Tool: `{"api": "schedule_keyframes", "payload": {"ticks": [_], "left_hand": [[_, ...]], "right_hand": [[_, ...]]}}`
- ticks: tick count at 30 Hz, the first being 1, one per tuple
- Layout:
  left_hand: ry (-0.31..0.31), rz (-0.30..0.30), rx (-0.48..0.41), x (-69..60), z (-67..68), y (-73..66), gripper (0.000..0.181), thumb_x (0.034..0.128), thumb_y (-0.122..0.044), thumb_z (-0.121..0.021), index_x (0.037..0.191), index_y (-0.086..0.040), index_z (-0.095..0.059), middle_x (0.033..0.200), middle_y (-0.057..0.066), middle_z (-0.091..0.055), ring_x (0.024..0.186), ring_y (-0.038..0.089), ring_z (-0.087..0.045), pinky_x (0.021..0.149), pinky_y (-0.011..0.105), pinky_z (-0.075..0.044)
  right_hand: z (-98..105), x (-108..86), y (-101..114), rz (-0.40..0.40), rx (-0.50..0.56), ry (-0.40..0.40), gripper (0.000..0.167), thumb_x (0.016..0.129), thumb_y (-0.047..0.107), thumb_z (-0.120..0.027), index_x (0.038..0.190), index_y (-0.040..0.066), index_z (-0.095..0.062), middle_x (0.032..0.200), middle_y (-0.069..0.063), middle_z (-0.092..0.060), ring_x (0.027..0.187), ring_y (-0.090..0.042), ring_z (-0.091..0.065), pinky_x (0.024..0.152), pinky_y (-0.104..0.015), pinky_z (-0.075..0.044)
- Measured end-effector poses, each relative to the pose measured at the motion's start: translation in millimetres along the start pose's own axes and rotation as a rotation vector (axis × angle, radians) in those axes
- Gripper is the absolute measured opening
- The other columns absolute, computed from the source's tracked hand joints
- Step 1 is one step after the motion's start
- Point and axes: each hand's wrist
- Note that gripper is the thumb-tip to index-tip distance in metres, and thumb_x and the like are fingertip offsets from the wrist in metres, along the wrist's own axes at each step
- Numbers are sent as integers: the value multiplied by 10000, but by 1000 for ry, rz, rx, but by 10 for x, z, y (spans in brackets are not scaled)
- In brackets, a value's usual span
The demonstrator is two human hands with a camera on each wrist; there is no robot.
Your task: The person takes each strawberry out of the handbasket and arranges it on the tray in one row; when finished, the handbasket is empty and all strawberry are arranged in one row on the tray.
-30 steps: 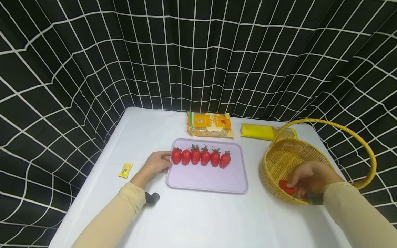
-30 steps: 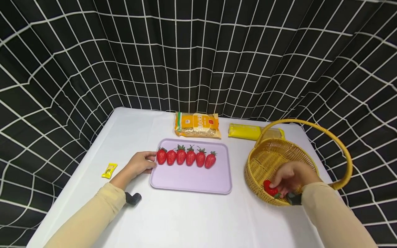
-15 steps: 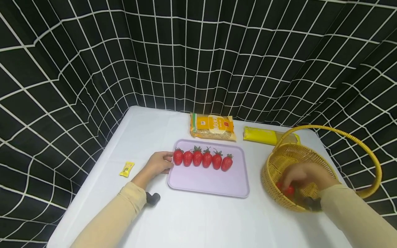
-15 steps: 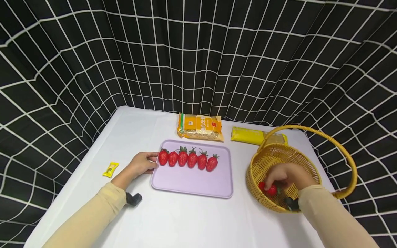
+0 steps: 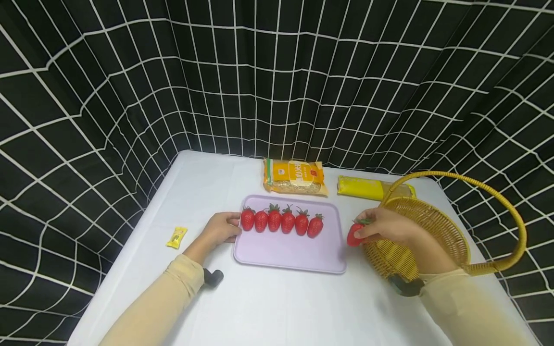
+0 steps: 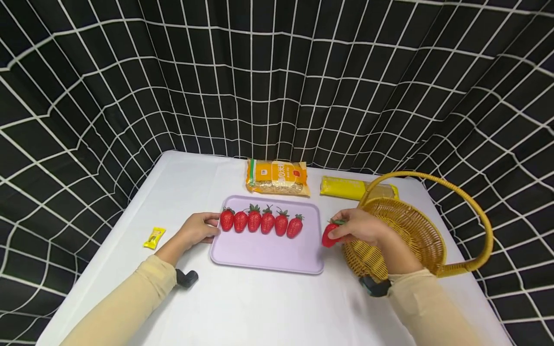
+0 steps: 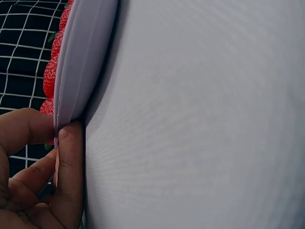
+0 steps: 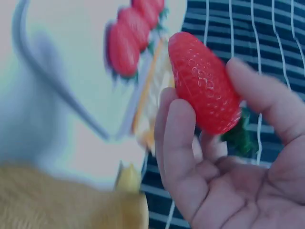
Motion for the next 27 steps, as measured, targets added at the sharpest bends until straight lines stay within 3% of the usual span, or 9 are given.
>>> {"api": "schedule_keyframes", "payload": {"ticks": [2,6,12,21,27], "left_hand": [[-2,-4,4,11,6,1,587,779,11,-711,1346,-10,-561,1069,144,-619,813,221,-675,663,296,-625],[-13,-5,8,16,10,-5,584,782,7,-715,1345,-11,-562,1071,143,-615,824,222,-671,669,290,-623],[-11,6,-5,3,-16,8,576,784,2,-714,1341,-30,-573,1069,133,-617,845,226,-669,677,282,-622],[-18,-21,8,-34,20,-103,564,788,-3,-707,1337,-30,-578,1083,139,-612,852,231,-666,671,280,-623],[-12,-34,9,8,44,-157,565,791,1,-699,1340,-23,-572,1092,150,-610,844,231,-667,667,283,-623]], "right_hand": [[-154,134,52,-25,-5,-15,521,864,186,-752,1234,-100,-523,1073,-154,-635,940,-270,-641,928,-453,-556],[-345,434,92,-85,-160,-129,447,877,199,-737,1207,-69,-598,976,-109,-667,876,-255,-624,874,-437,-567],[-468,759,-24,-170,-251,-258,419,874,189,-731,1198,-30,-583,1040,-171,-622,931,-312,-569,871,-463,-526],[-473,819,-12,-168,-256,-308,347,877,172,-729,1120,-55,-629,972,-147,-649,902,-302,-569,878,-465,-540],[-430,805,61,-134,-295,-315,383,889,167,-717,1184,-63,-631,1046,-174,-653,944,-314,-572,928,-482,-527]]}}
Point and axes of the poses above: each hand's wrist, its own x-axis towards the middle knuckle, its own z-axis out of the back of the hand, y = z × x
